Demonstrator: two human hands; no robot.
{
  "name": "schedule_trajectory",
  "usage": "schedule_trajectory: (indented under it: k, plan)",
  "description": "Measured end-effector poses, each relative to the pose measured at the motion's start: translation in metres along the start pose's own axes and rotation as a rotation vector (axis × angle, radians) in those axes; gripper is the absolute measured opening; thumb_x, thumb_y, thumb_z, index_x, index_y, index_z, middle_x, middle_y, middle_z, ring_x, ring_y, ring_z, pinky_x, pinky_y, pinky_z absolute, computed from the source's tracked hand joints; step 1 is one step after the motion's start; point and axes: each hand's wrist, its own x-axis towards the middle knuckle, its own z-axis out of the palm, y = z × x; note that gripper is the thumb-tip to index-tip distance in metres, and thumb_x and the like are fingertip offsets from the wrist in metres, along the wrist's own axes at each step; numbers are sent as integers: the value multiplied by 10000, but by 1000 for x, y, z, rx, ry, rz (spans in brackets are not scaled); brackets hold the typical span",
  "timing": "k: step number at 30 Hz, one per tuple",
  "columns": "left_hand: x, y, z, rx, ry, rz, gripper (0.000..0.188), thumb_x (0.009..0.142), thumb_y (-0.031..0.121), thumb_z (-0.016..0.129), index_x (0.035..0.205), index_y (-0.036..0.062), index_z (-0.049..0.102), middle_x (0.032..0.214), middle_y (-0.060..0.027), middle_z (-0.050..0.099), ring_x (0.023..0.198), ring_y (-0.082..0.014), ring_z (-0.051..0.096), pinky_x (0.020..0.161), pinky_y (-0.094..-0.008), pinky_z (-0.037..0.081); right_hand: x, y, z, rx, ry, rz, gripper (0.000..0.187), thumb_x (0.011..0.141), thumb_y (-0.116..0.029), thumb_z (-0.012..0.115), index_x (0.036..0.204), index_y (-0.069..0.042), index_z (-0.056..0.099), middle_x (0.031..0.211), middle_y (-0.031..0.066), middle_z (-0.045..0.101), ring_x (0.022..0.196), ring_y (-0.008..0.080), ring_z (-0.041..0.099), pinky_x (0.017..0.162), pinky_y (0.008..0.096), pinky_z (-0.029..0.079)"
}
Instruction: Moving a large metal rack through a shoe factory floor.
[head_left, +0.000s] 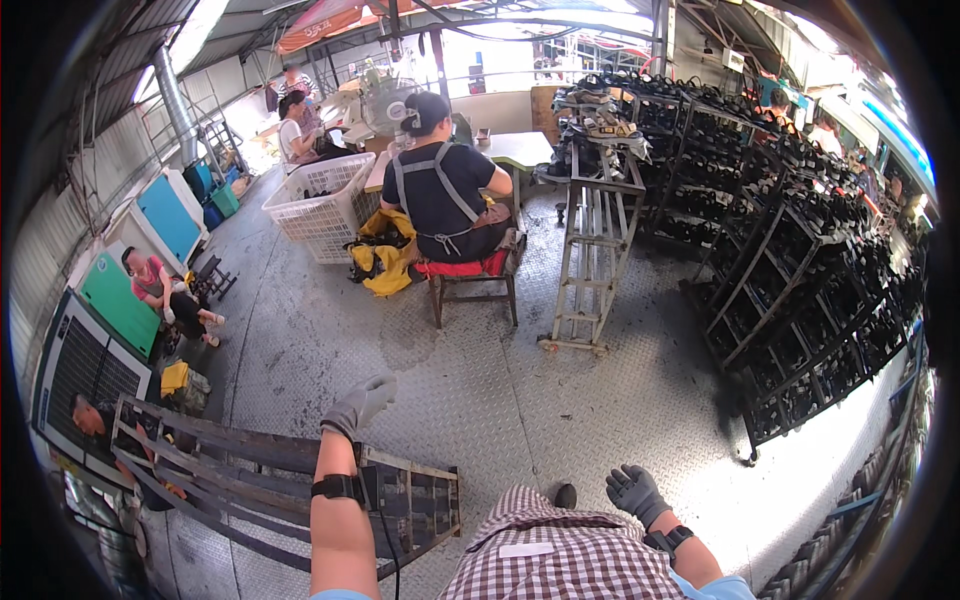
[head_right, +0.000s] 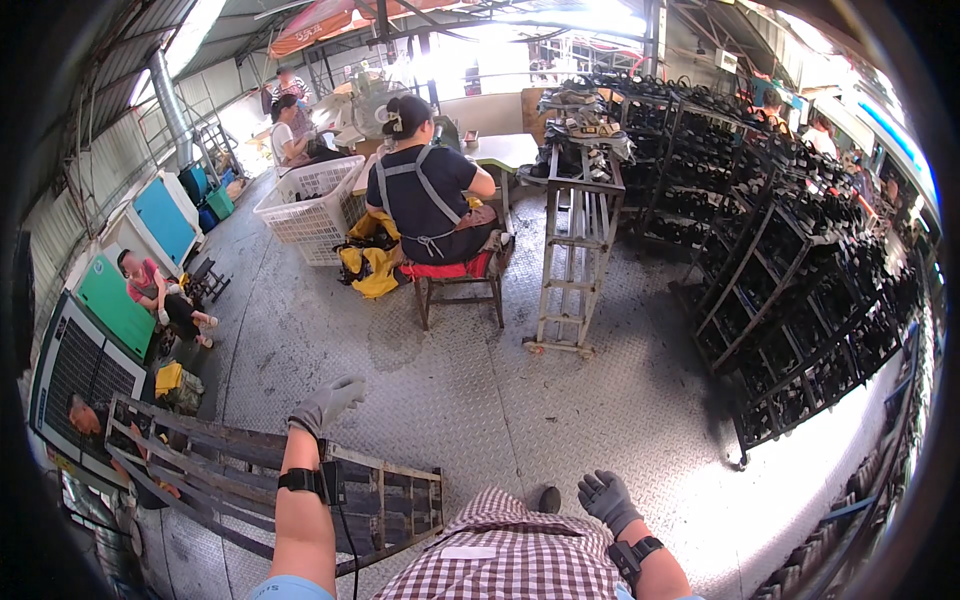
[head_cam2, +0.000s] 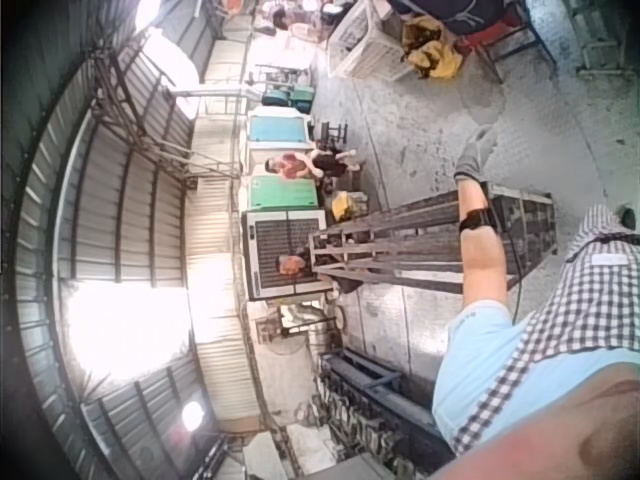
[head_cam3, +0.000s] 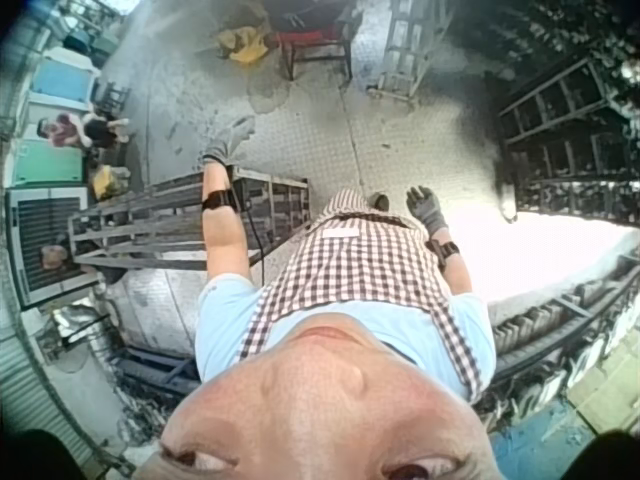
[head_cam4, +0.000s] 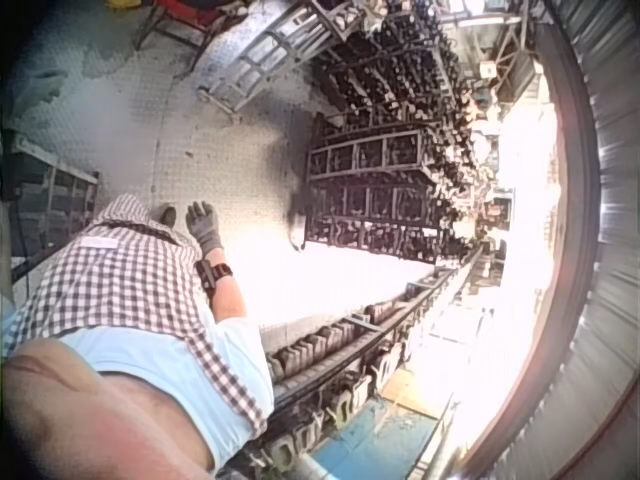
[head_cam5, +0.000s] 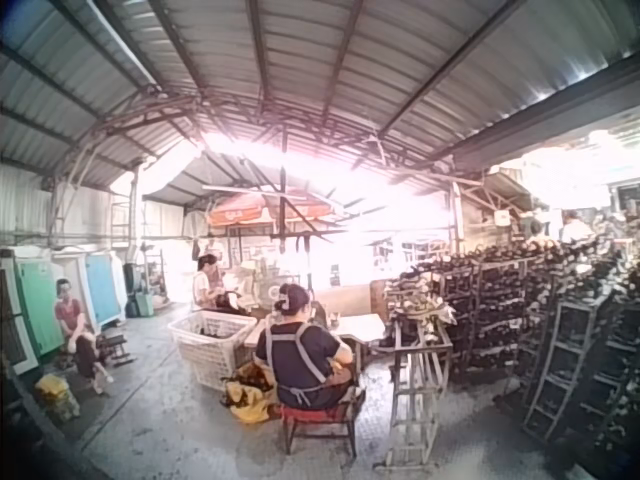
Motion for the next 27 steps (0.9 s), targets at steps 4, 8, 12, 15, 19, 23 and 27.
schedule_trajectory:
  k: [4,8,12,15,19,23,27]
  plan:
    - [1,-3,1,-48,12,25,527,919,382,593,1313,34,553,1074,-76,649,950,-160,590,834,-283,466,-2,0,2,6,37,4,366,958,-320,484,1284,-153,476,1198,94,586,1053,304,594,862,488,506]
    - [4,-5,2,-56,5,31,498,937,396,568,1285,39,562,1091,-46,624,965,-141,599,827,-276,472,-5,0,5,4,23,5,359,959,-321,482,1277,-154,480,1190,95,585,1048,303,593,860,487,506]
    - [6,-7,1,-7,20,4,474,937,383,570,1281,57,572,1063,-43,630,942,-131,588,812,-269,464,-8,0,6,6,22,13,346,963,-322,479,1268,-156,484,1179,95,586,1040,304,592,854,485,507]
    - [5,-6,1,-12,16,9,457,936,390,562,1269,78,582,1016,-37,632,901,-124,568,799,-265,453,-8,0,8,5,29,12,343,965,-323,478,1266,-158,486,1177,95,585,1041,304,591,853,483,506]
    - [2,-5,3,-67,33,52,441,937,403,548,1246,92,593,982,-29,626,867,-118,548,788,-264,447,-8,0,7,1,63,5,352,965,-326,480,1274,-158,483,1189,95,584,1056,304,587,862,484,501]
    - [0,-3,2,-19,27,40,422,938,391,564,1220,79,601,994,-23,623,879,-116,555,790,-261,449,-7,1,7,9,17,4,362,964,-326,484,1284,-157,480,1202,96,583,1069,304,585,871,487,497]
    - [-1,-2,3,-44,33,58,430,940,399,564,1231,83,600,1014,-28,628,890,-118,561,798,-259,448,-7,1,7,10,22,4,363,960,-319,486,1284,-155,482,1205,97,584,1070,303,584,872,489,498]
